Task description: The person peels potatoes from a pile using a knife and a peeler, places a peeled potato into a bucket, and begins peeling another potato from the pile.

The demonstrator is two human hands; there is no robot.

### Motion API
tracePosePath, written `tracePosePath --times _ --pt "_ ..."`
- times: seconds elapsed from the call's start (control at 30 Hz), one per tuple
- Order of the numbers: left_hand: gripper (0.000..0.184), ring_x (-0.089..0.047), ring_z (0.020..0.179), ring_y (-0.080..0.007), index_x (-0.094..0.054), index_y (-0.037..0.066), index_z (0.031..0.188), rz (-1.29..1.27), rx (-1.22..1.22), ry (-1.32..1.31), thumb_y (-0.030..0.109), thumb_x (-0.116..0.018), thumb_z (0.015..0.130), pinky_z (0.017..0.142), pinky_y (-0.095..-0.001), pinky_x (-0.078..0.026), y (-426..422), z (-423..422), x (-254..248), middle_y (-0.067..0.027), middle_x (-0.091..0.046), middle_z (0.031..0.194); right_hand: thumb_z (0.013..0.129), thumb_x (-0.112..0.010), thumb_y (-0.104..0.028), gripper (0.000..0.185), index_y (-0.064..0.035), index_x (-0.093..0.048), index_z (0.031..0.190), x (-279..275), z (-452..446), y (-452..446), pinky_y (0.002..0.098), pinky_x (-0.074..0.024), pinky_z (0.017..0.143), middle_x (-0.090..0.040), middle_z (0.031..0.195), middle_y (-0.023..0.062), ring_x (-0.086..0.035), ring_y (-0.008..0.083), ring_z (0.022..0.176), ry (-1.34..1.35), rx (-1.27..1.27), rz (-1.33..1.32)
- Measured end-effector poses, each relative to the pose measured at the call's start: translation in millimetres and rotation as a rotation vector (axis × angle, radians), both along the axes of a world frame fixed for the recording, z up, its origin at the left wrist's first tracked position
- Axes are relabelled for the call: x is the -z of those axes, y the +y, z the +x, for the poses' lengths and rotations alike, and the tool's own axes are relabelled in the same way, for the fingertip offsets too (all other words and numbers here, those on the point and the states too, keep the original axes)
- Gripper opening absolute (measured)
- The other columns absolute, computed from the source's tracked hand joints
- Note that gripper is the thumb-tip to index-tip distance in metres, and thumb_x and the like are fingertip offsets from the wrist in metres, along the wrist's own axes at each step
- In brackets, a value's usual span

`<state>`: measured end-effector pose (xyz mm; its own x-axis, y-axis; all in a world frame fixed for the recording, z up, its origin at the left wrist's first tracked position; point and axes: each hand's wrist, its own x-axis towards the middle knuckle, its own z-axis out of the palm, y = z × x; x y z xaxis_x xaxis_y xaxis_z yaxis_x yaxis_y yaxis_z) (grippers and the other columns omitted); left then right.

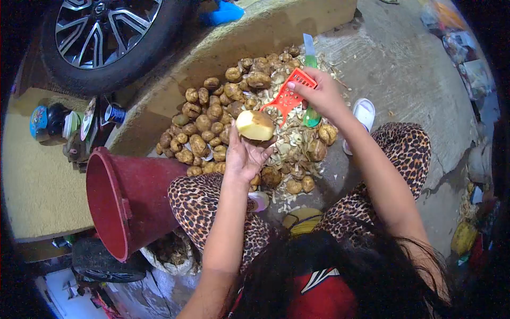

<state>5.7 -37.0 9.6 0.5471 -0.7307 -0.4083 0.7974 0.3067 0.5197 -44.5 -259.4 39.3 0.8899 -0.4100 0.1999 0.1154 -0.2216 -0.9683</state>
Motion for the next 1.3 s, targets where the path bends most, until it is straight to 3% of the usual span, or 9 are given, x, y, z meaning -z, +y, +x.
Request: tracePosePath --times 0.23,0.3,0.43,0.73,1.0,1.2,1.3 --pt "0.064 -0.056 0.094 -0.0395 -0.041 0.002 0.12 -0.081 0.001 0.132 0.055 -0.039 0.085 0.074 -0.0474 -0.052 -3 -7 -15 -0.0194 -0.053 0.11 0.078 -0.065 -0.023 0.021 -0.0031 -0.059 0.08 -12 -5 9 0.0233 -0.0408 0.049 -0.055 0.062 -0.0006 -0.051 0.0073 0.054 0.09 -0.052 -0.04" --pt "0.063 -0.058 0.091 -0.037 -0.044 0.004 0.118 -0.017 -0.028 0.108 0.058 -0.037 0.085 0.072 -0.0467 -0.052 -6 -7 -13 -0.019 -0.054 0.107 0.078 -0.066 -0.023 0.021 -0.0032 -0.06 0.082 -7 -1 9 0.0223 -0.0408 0.048 -0.057 0.063 -0.0007 -0.051 0.0067 0.054 0.033 -0.021 -0.134" --pt "0.064 -0.059 0.088 -0.0346 -0.046 0.006 0.117 0.061 -0.089 0.01 0.06 -0.035 0.085 0.07 -0.045 -0.052 -9 -6 -11 -0.0178 -0.055 0.106 0.081 -0.064 -0.025 0.022 -0.0038 -0.057 0.084 -25 -8 12 0.0183 -0.04 0.044 -0.058 0.066 -0.001 -0.049 0.0046 0.05 0.025 -0.117 0.291" --pt "0.057 -0.06 0.081 -0.0289 -0.051 0.01 0.112 0.065 -0.099 0.105 0.059 -0.036 0.086 0.064 -0.0399 -0.049 -11 -10 -12 -0.0106 -0.06 0.102 0.078 -0.067 -0.023 0.02 -0.0045 -0.06 0.081 0 -2 36 0.0208 -0.0404 0.043 -0.058 0.061 -0.0004 -0.049 0.0053 0.046 0.085 -0.213 0.274" --pt "0.057 -0.06 0.074 -0.0293 -0.051 0.009 0.111 0.108 -0.079 0.043 0.058 -0.036 0.086 0.058 -0.0375 -0.05 -13 -11 -17 -0.0131 -0.06 0.096 0.079 -0.065 -0.024 0.02 -0.0038 -0.061 0.081 -1 -2 29 0.0204 -0.0405 0.043 -0.059 0.062 0.0001 -0.05 0.0062 0.046 0.136 -0.226 0.273" --pt "0.062 -0.061 0.07 -0.0308 -0.05 0.008 0.113 0.066 0.07 0.001 0.06 -0.031 0.086 0.05 -0.0366 -0.05 -8 -10 -15 -0.016 -0.06 0.095 0.08 -0.063 -0.024 0.02 -0.0048 -0.059 0.082 -12 -4 -30 0.0197 -0.0382 0.045 -0.056 0.065 -0.0024 -0.047 0.004 0.049 0.094 0.137 0.075" --pt "0.063 -0.061 0.071 -0.0311 -0.05 0.007 0.113 0.069 0.065 0.004 0.06 -0.029 0.086 0.05 -0.0366 -0.05 -7 -9 -14 -0.016 -0.06 0.096 0.08 -0.063 -0.025 0.02 -0.0059 -0.059 0.081 -17 -5 -13 0.0194 -0.0374 0.045 -0.055 0.063 -0.0027 -0.046 0.0043 0.048 0.084 0.024 0.209"
